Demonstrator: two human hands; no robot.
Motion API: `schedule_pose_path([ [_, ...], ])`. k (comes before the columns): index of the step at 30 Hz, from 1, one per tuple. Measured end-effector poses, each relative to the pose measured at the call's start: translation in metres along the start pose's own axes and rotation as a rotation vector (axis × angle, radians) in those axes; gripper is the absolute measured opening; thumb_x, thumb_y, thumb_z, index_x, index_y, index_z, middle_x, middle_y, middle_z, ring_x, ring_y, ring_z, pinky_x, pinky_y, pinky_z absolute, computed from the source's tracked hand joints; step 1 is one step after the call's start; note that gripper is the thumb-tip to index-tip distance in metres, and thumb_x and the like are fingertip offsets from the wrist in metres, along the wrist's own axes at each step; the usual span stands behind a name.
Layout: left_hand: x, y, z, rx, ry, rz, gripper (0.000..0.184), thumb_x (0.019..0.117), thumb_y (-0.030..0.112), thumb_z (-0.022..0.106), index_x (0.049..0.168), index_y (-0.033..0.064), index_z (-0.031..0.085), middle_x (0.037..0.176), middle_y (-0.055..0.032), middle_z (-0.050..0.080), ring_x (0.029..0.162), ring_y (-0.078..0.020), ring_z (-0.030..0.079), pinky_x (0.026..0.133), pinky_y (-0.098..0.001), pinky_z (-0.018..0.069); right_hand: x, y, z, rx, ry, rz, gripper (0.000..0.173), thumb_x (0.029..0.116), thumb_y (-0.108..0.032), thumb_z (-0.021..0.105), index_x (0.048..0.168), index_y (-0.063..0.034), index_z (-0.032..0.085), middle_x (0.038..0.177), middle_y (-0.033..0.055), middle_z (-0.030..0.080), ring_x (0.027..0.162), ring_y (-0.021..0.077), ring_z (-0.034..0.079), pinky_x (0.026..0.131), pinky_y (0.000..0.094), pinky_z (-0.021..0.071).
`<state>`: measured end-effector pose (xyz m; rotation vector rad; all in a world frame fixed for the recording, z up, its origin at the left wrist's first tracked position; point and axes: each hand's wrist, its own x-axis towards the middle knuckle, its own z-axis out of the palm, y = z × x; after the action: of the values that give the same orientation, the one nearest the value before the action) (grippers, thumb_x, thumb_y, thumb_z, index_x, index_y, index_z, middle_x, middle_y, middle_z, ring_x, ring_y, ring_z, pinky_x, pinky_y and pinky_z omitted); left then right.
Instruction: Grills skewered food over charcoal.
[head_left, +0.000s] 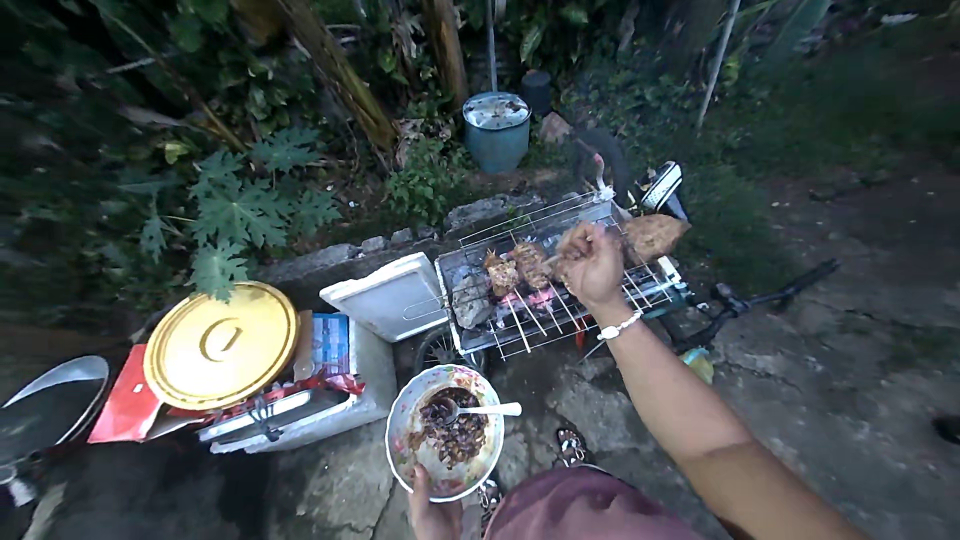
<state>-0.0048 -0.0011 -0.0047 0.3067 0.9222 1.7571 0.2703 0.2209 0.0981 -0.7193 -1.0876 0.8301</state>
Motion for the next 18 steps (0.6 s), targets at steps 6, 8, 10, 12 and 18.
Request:
schedule_pose_path([
  [6,-0.002,-0.001,0.000,0.002,-0.015,0.009,0.028,0.0890,0.037,0.075,0.108,0.0178,0.068,0.095,-0.0013,0.078,0.088,-0.0124,0.076,0.078,-0.0343,0.0641,0.022,0.024,0.004,-0.065,-0.005,-0.054,0.043,0.1079,-0.040,0.026,0.078,-0.0248,0.053,0.070,-0.0173,0.051,0.066,-0.0050,0.048,0.066,0.0162,0.0425],
  [8,-0.002,0.000,0.000,0.030,-0.021,0.014,0.028,0.0913,0.039,0.071,0.110,0.0194,0.066,0.095,0.0007,0.078,0.088,-0.0115,0.076,0.077,-0.0339,0.0642,0.029,0.023,0.007,-0.051,-0.014,-0.051,0.042,0.1081,-0.035,0.025,0.077,-0.0242,0.051,0.068,-0.0165,0.049,0.065,-0.0042,0.048,0.066,0.0168,0.0422],
  [10,-0.004,0.001,-0.001,0.038,-0.007,0.008,0.029,0.0900,0.040,0.073,0.110,0.0202,0.067,0.094,0.0013,0.078,0.085,-0.0110,0.076,0.073,-0.0334,0.0644,0.035,0.011,0.012,-0.008,-0.017,-0.074,0.044,0.1085,-0.031,0.022,0.076,-0.0242,0.050,0.066,-0.0163,0.048,0.063,-0.0036,0.047,0.065,0.0172,0.0417],
  [12,-0.004,0.001,-0.001,0.030,0.001,0.001,0.025,0.0930,0.039,0.069,0.109,0.0199,0.066,0.094,0.0013,0.078,0.085,-0.0109,0.076,0.074,-0.0339,0.0644,0.041,0.003,0.015,0.034,-0.027,-0.127,0.044,0.1089,-0.031,0.023,0.075,-0.0255,0.050,0.065,-0.0169,0.048,0.063,-0.0038,0.047,0.064,0.0172,0.0414],
  [18,-0.006,0.002,-0.001,0.010,0.000,0.023,0.019,0.0982,0.035,0.060,0.107,0.0195,0.067,0.093,0.0018,0.078,0.085,-0.0096,0.076,0.075,-0.0317,0.0640,0.041,0.032,0.012,-0.013,-0.011,-0.005,0.040,0.1082,-0.029,0.024,0.074,-0.0241,0.046,0.063,-0.0158,0.042,0.061,-0.0026,0.043,0.063,0.0177,0.0387],
])
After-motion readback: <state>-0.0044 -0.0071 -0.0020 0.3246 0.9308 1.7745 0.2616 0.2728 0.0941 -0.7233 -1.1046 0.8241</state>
